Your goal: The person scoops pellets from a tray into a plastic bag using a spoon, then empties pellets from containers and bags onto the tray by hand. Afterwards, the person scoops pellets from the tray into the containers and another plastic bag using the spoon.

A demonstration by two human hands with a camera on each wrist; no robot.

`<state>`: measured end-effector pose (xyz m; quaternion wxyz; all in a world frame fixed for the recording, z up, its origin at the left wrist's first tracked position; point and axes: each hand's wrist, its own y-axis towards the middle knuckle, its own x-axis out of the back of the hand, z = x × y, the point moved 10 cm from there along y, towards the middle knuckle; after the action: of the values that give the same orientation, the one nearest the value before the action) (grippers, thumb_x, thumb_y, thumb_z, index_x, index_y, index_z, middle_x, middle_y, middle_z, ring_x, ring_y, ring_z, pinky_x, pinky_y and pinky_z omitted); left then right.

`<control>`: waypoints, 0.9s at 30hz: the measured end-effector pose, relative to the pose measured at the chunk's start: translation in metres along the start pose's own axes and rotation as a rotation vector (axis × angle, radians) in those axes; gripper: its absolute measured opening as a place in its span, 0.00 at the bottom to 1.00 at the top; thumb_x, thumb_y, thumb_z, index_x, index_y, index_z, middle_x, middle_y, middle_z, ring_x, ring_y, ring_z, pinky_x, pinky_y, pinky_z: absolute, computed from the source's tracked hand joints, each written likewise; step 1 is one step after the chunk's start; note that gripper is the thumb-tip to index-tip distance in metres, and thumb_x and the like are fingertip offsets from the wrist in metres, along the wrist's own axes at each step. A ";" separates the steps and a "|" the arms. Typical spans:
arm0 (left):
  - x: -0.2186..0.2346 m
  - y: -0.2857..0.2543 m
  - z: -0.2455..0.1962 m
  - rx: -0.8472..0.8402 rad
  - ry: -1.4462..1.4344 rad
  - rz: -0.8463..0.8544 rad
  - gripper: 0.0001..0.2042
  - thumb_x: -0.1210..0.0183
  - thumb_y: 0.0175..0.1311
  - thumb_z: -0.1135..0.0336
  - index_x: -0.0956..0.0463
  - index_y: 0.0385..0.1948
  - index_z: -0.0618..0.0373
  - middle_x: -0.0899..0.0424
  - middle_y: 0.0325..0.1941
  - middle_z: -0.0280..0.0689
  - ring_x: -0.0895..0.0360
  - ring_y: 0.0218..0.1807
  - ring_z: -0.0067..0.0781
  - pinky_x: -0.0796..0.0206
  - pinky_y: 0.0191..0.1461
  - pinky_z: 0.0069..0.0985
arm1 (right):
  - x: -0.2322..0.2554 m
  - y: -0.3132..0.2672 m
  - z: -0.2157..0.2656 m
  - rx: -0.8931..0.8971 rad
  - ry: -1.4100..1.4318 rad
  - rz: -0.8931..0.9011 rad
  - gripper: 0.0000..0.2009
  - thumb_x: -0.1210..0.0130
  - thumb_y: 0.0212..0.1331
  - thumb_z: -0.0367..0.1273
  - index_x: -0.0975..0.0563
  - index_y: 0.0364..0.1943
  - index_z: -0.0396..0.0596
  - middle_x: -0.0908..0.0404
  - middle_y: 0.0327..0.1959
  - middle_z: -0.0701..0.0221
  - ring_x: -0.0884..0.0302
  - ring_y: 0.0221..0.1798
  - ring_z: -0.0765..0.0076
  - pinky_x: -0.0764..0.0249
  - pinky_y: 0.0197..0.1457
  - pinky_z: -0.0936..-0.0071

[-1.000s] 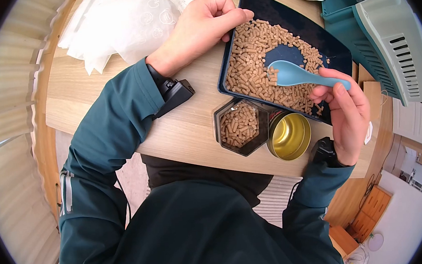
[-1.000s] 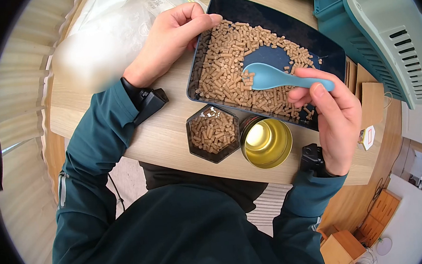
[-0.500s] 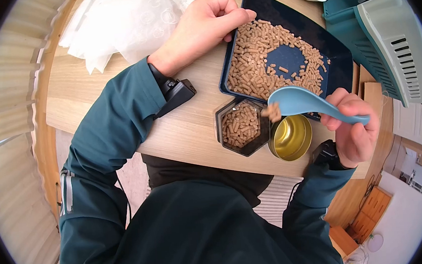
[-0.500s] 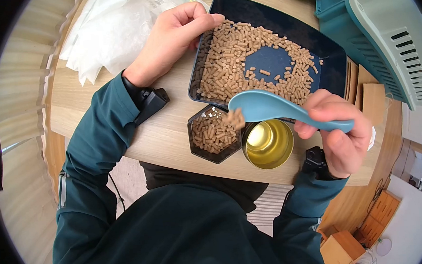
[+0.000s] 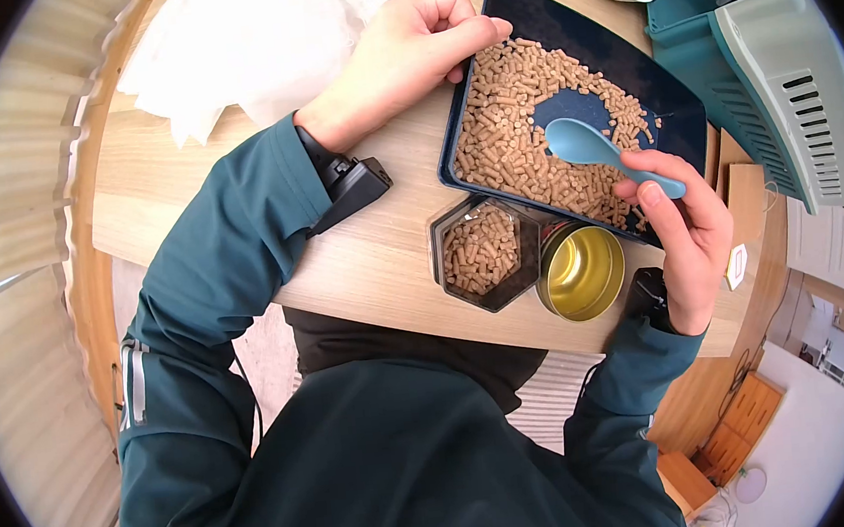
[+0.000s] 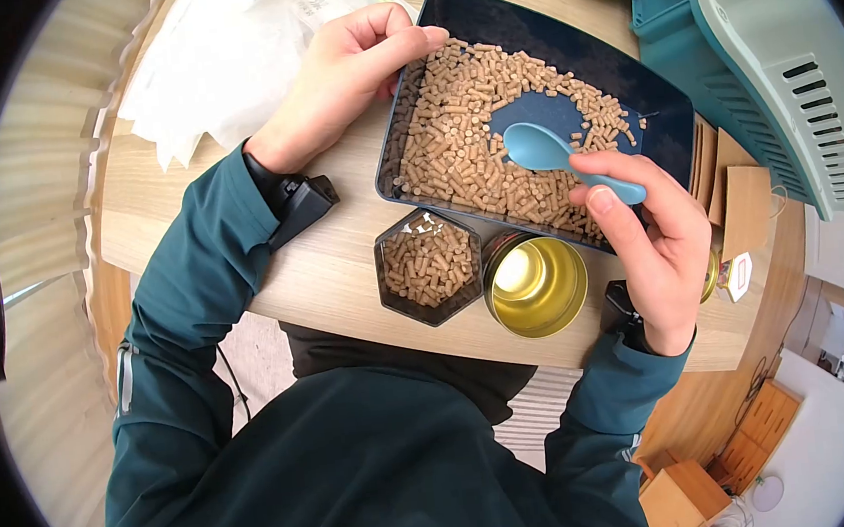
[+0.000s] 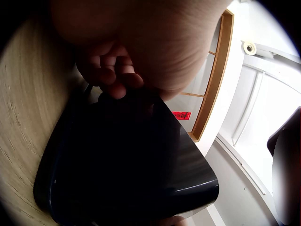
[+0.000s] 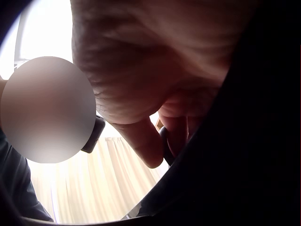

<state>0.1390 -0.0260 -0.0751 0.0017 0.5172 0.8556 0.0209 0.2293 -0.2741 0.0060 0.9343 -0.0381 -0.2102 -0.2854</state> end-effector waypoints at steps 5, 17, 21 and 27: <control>-0.001 -0.001 0.000 0.002 -0.003 0.007 0.15 0.36 0.74 0.58 0.26 0.25 0.50 0.15 0.37 0.23 0.34 0.31 0.08 0.40 0.35 0.15 | -0.002 -0.001 -0.002 -0.057 0.051 0.029 0.13 0.41 0.72 0.26 0.18 0.57 0.35 0.13 0.51 0.64 0.14 0.50 0.71 0.22 0.56 0.77; 0.000 0.001 0.002 -0.012 -0.012 -0.006 0.16 0.36 0.74 0.58 0.26 0.25 0.50 0.15 0.37 0.23 0.34 0.30 0.08 0.40 0.34 0.14 | -0.004 -0.001 -0.009 -0.107 0.093 0.048 0.15 0.41 0.73 0.27 0.19 0.60 0.36 0.13 0.52 0.63 0.14 0.53 0.71 0.22 0.58 0.78; 0.000 0.001 0.002 -0.009 0.006 -0.002 0.16 0.35 0.74 0.58 0.26 0.25 0.50 0.15 0.36 0.23 0.34 0.30 0.08 0.40 0.34 0.14 | 0.002 0.003 -0.011 -0.101 0.077 -0.041 0.16 0.42 0.74 0.27 0.19 0.62 0.37 0.12 0.52 0.64 0.15 0.54 0.73 0.23 0.58 0.79; 0.000 0.001 0.001 -0.005 -0.002 0.007 0.15 0.36 0.74 0.59 0.26 0.25 0.50 0.13 0.39 0.25 0.33 0.31 0.07 0.40 0.34 0.14 | -0.005 0.001 -0.009 -0.113 0.066 0.002 0.16 0.42 0.73 0.25 0.19 0.62 0.37 0.12 0.50 0.64 0.16 0.54 0.75 0.23 0.58 0.79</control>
<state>0.1397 -0.0259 -0.0761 0.0036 0.5200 0.8538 0.0227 0.2298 -0.2721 -0.0045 0.9373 -0.0817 -0.1627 -0.2972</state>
